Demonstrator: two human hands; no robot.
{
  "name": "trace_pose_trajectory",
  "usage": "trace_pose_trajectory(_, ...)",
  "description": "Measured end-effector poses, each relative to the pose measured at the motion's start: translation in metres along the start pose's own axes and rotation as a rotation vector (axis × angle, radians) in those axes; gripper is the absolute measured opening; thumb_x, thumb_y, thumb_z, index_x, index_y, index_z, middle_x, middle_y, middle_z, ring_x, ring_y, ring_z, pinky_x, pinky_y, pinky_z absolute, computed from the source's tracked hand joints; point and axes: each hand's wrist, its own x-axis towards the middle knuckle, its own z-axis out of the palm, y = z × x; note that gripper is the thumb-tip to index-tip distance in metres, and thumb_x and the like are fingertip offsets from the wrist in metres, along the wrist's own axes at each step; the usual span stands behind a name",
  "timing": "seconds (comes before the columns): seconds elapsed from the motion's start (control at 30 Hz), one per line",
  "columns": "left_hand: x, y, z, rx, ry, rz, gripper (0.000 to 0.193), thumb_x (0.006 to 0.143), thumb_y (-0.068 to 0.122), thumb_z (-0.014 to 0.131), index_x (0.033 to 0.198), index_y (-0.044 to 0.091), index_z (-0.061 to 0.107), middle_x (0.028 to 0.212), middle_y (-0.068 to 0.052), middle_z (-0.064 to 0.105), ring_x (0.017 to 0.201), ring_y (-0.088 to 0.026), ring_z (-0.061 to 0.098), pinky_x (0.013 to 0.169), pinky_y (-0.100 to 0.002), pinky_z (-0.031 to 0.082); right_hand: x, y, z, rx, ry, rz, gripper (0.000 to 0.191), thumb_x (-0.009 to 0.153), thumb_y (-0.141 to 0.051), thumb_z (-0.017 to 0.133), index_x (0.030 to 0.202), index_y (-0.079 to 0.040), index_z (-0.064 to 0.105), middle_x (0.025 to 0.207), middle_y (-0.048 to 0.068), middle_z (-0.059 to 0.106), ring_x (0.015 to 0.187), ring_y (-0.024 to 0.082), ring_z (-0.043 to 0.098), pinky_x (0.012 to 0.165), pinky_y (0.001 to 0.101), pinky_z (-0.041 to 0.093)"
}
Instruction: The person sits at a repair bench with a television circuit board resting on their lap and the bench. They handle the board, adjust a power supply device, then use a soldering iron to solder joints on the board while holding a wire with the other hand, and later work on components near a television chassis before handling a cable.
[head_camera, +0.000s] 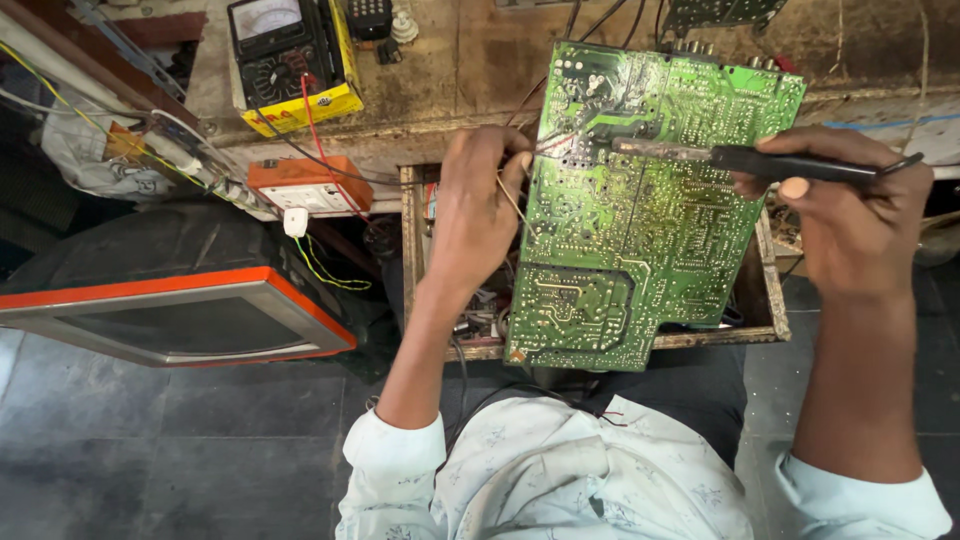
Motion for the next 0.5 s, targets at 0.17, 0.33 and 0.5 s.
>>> trace_pose_trajectory(0.17, -0.003, -0.005, -0.005, -0.040, 0.044, -0.013, 0.013, 0.103, 0.007, 0.066, 0.113, 0.002, 0.060, 0.106, -0.014, 0.062, 0.099, -0.034, 0.059, 0.087, -0.042, 0.050, -0.004, 0.008, 0.000, -0.018, -0.019, -0.051, 0.028, 0.094, -0.001, 0.069, 0.119, 0.011, 0.067, 0.108, 0.019, 0.071, 0.092, 0.027, 0.073, 0.088, 0.0361, 0.061)
trace_pose_trajectory(0.33, -0.007, -0.013, -0.011, 0.029, 0.052, 0.003, 0.011, 0.104, 0.008, 0.065, 0.113, 0.002, 0.060, 0.106, -0.014, 0.062, 0.103, -0.035, 0.059, 0.089, -0.042, 0.049, -0.008, 0.012, 0.000, -0.066, -0.020, -0.046, 0.032, 0.092, 0.000, 0.069, 0.122, 0.009, 0.067, 0.112, 0.018, 0.070, 0.096, 0.026, 0.073, 0.090, 0.0380, 0.062)
trace_pose_trajectory(0.5, -0.020, -0.029, -0.009, 0.050, 0.097, -0.035, 0.012, 0.105, 0.009, 0.061, 0.114, 0.001, 0.060, 0.108, -0.017, 0.060, 0.105, -0.037, 0.057, 0.094, -0.044, 0.047, -0.012, 0.015, 0.003, -0.023, -0.050, -0.079, 0.028, 0.099, 0.001, 0.069, 0.124, 0.012, 0.066, 0.113, 0.021, 0.070, 0.097, 0.028, 0.074, 0.092, 0.0381, 0.062)
